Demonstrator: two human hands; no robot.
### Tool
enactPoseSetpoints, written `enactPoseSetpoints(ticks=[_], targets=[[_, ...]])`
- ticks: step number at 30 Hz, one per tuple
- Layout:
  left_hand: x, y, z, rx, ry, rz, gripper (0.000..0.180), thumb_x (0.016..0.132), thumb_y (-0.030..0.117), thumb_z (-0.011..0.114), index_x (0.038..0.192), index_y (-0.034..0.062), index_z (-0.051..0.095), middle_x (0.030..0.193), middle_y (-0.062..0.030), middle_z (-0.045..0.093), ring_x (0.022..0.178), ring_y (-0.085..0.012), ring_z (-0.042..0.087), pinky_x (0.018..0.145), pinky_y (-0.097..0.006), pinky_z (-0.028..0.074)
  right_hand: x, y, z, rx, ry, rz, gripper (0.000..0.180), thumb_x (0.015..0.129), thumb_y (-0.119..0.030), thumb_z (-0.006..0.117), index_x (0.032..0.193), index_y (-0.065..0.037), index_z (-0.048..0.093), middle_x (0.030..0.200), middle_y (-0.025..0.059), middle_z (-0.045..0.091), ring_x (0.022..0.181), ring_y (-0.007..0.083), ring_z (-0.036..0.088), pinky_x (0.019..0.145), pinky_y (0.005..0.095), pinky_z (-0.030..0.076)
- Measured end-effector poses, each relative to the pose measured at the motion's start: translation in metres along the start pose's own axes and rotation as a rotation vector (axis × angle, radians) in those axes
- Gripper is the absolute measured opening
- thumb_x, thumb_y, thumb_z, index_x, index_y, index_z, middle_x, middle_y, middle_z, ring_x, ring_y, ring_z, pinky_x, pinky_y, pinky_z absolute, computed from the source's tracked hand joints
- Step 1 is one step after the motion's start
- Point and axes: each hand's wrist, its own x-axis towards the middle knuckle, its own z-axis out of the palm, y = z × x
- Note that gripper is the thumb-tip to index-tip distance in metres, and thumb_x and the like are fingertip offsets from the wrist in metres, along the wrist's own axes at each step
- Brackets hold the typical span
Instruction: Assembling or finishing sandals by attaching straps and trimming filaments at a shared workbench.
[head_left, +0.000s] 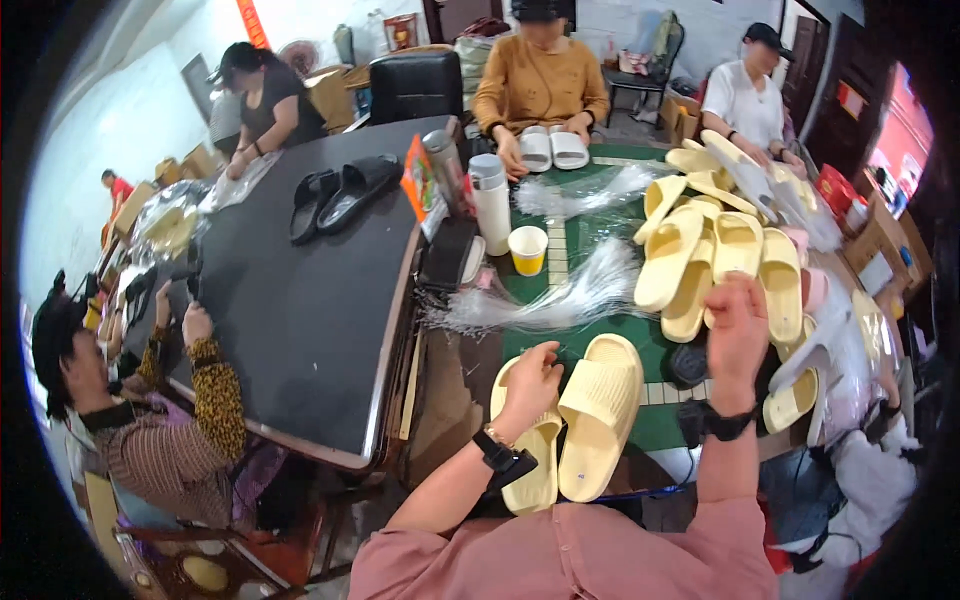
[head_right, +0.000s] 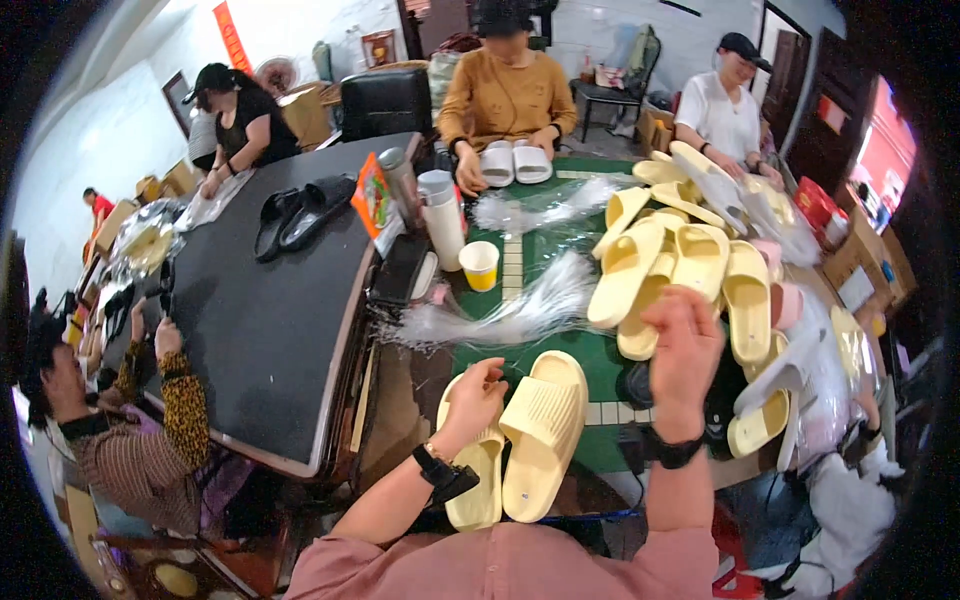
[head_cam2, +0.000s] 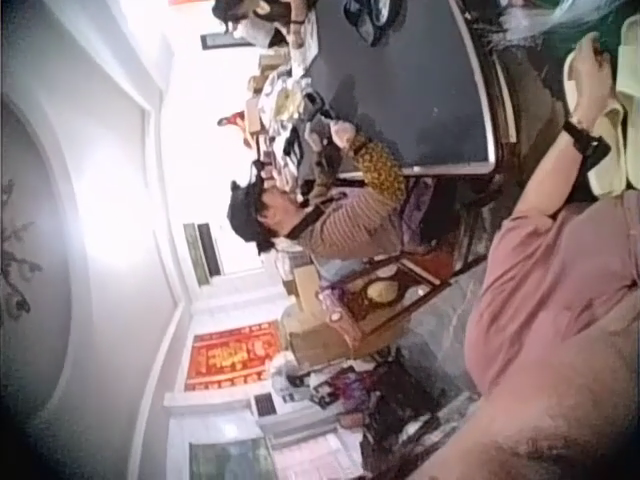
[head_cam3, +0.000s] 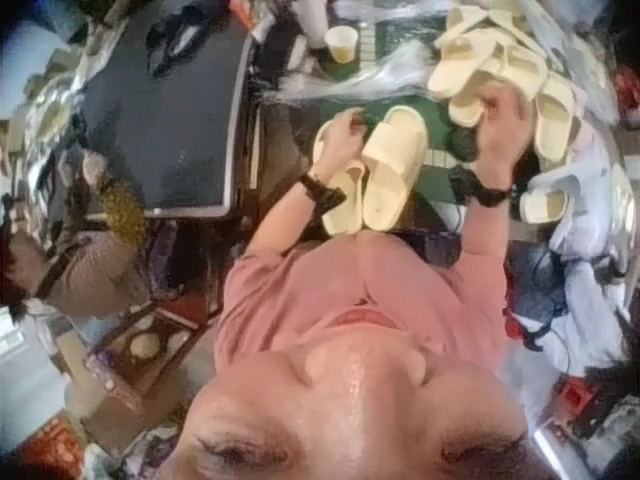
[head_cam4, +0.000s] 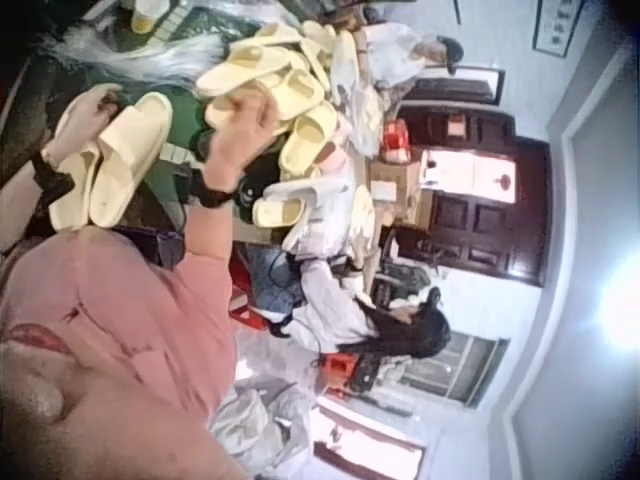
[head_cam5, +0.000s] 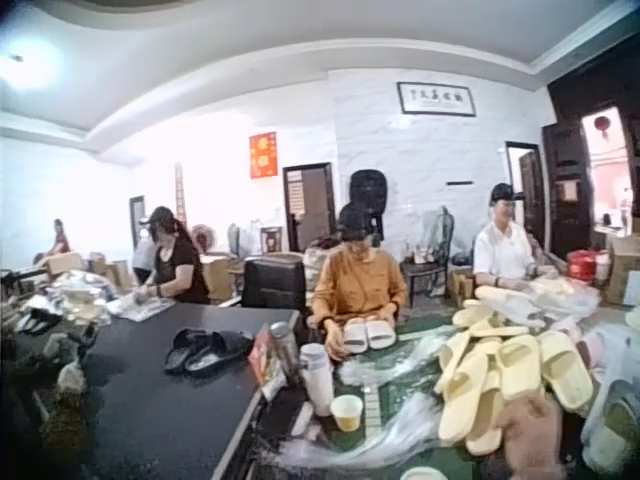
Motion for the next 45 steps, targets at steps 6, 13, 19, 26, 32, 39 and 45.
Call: enactPoseSetpoints(ticks=[6,13,19,26,32,39,45], targets=[[-0.003,-0.005,-0.005,0.047,0.035,0.048,0.032,0.083,0.006,0.067,0.114,0.0035,0.062,0.104,-0.0141,0.059,0.094,-0.0277,0.059,0.082,-0.037,0.049,0.005,-0.079,-0.038,0.093,0.057,-0.200,0.014,0.095,-0.007,0.052,0.106,0.001,0.056,0.064,-0.0038,0.042,0.054,0.0032,0.037,0.047,0.0174,0.028],[-0.005,-0.006,-0.005,0.071,0.036,0.066,0.028,0.084,0.012,0.064,0.111,0.0024,0.062,0.105,-0.0142,0.059,0.096,-0.0305,0.059,0.083,-0.038,0.049,-0.064,-0.054,0.006,-0.665,-0.345,0.288,0.013,0.076,-0.003,0.066,0.088,-0.006,0.064,0.065,-0.0094,0.047,0.057,0.0007,0.040,0.050,0.0185,0.028],[-0.008,-0.007,0.001,0.049,0.041,0.084,0.028,0.083,0.012,0.065,0.110,0.0028,0.062,0.102,-0.0126,0.060,0.089,-0.0278,0.061,0.077,-0.037,0.050,-0.147,0.040,0.019,-1.135,-0.886,0.382,0.053,0.075,-0.032,0.072,0.112,0.003,0.057,0.069,0.0197,0.063,0.068,0.0396,0.063,0.062,0.0457,0.050],[-0.007,-0.002,0.000,-0.118,-0.029,0.041,0.022,0.087,0.011,0.064,0.106,-0.0003,0.064,0.099,-0.0118,0.063,0.088,-0.0213,0.063,0.077,-0.032,0.051,-0.150,0.080,0.045,-1.164,-0.820,0.448,0.051,0.069,-0.036,0.073,0.094,0.007,0.059,0.080,0.0266,0.064,0.078,0.0414,0.064,0.070,0.0465,0.051],[-0.009,-0.005,-0.042,-0.287,0.168,0.042,0.015,0.090,0.004,0.061,0.104,-0.0021,0.064,0.095,-0.0063,0.065,0.085,-0.0136,0.062,0.077,-0.026,0.050,-0.139,0.089,0.046,-1.135,-0.781,0.484,0.044,0.073,-0.040,0.066,0.085,0.003,0.065,0.079,0.0237,0.065,0.077,0.0388,0.064,0.070,0.0455,0.051],[-0.025,-0.032,-0.057,-0.393,0.244,-0.138,0.013,0.093,0.005,0.057,0.101,-0.0035,0.063,0.088,-0.0035,0.063,0.077,-0.0100,0.057,0.071,-0.024,0.046,-0.143,0.094,0.033,-1.027,-0.538,0.375,0.034,0.077,-0.034,0.062,0.076,0.000,0.062,0.075,0.0209,0.063,0.070,0.0376,0.062,0.065,0.0461,0.049],[-0.043,-0.058,-0.057,-0.404,0.298,-0.192,0.013,0.094,0.003,0.055,0.104,-0.0019,0.062,0.090,-0.0041,0.063,0.079,-0.0106,0.058,0.070,-0.025,0.049,-0.129,0.057,0.015,-0.773,-0.193,0.228,0.025,0.082,-0.023,0.064,0.089,0.002,0.063,0.079,0.0243,0.064,0.071,0.0363,0.065,0.063,0.0387,0.051]])
